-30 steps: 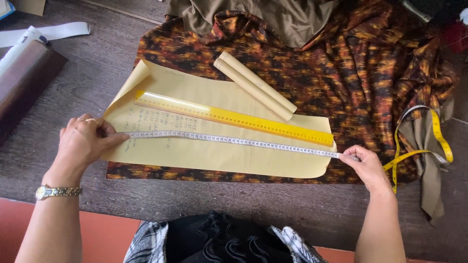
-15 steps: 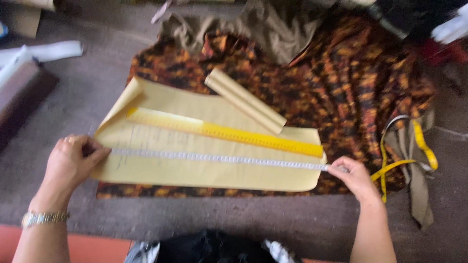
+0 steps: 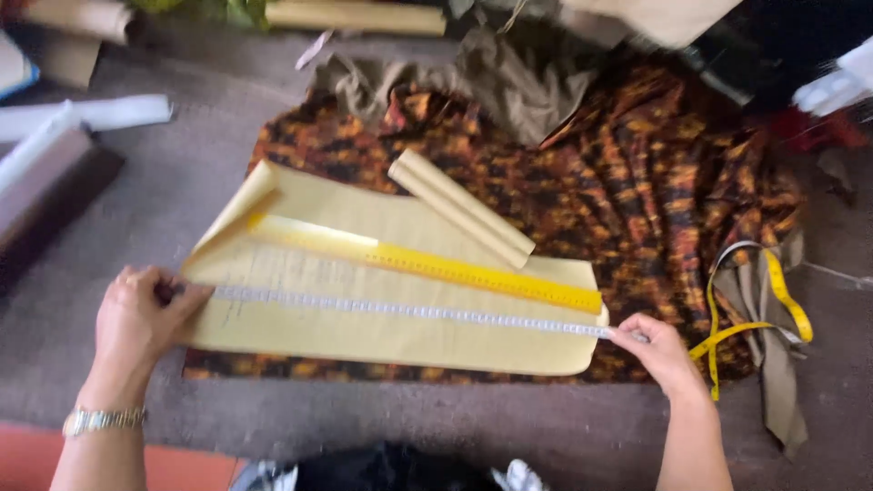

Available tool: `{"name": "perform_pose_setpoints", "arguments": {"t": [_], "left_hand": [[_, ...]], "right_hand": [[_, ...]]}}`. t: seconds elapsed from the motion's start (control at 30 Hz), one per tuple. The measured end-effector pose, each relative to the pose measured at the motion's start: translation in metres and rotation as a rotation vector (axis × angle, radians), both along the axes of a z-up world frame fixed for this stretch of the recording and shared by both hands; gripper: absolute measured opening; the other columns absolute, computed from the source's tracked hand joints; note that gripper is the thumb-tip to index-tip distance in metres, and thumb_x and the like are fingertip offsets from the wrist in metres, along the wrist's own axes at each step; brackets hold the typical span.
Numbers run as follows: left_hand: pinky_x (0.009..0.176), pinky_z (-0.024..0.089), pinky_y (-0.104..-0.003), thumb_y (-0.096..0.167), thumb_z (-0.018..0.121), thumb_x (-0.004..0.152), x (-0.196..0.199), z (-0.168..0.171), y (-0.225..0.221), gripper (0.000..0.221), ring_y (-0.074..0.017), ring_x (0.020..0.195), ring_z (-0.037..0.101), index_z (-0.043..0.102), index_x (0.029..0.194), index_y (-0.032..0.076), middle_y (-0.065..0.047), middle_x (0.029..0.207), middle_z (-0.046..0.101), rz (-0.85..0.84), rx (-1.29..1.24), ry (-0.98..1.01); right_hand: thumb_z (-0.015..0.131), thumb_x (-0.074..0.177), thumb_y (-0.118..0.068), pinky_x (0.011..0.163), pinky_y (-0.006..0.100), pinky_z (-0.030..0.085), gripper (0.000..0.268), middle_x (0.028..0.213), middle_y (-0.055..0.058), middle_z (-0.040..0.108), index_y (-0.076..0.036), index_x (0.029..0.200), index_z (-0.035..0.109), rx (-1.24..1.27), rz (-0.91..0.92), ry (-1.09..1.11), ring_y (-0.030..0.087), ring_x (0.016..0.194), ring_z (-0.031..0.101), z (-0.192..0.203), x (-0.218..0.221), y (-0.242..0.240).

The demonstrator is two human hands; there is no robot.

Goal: Measuring and checking the dimensions of paper garment patterns using a ruler and measuring tape.

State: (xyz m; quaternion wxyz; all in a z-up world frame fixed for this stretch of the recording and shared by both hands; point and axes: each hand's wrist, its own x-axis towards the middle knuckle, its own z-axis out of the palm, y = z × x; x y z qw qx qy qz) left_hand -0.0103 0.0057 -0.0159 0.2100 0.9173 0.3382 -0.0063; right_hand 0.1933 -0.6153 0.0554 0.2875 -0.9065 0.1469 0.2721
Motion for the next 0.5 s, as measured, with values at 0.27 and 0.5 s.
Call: {"name": "perform_pose_setpoints", "arguments": {"t": [0.27, 0.5], "left_hand": [[0.069, 0.046, -0.039, 0.033, 0.074, 0.083, 0.001, 0.014, -0.005, 0.025, -0.023, 0.078, 0.057, 0.068, 0.081, 0.009, -0.007, 0.081, 0.059, -0.031, -0.042, -0.088], [0.07, 0.044, -0.037, 0.031, 0.074, 0.085, -0.002, 0.011, 0.0, 0.021, -0.0208, 0.077, 0.055, 0.07, 0.086, 0.011, -0.006, 0.084, 0.058, -0.026, -0.092, -0.091]], "right_hand": [[0.075, 0.087, -0.019, 0.081, 0.035, 0.035, 0.017, 0.079, 0.006, 0.063, -0.005, 0.079, 0.069, -0.02, -0.027, -0.028, 0.018, 0.08, 0.053, 0.003, -0.003, 0.005], [0.076, 0.087, -0.02, 0.081, 0.034, 0.034, 0.019, 0.075, 0.005, 0.06, -0.005, 0.077, 0.067, 0.002, -0.021, -0.036, 0.017, 0.077, 0.049, 0.003, -0.004, 0.004]]}}
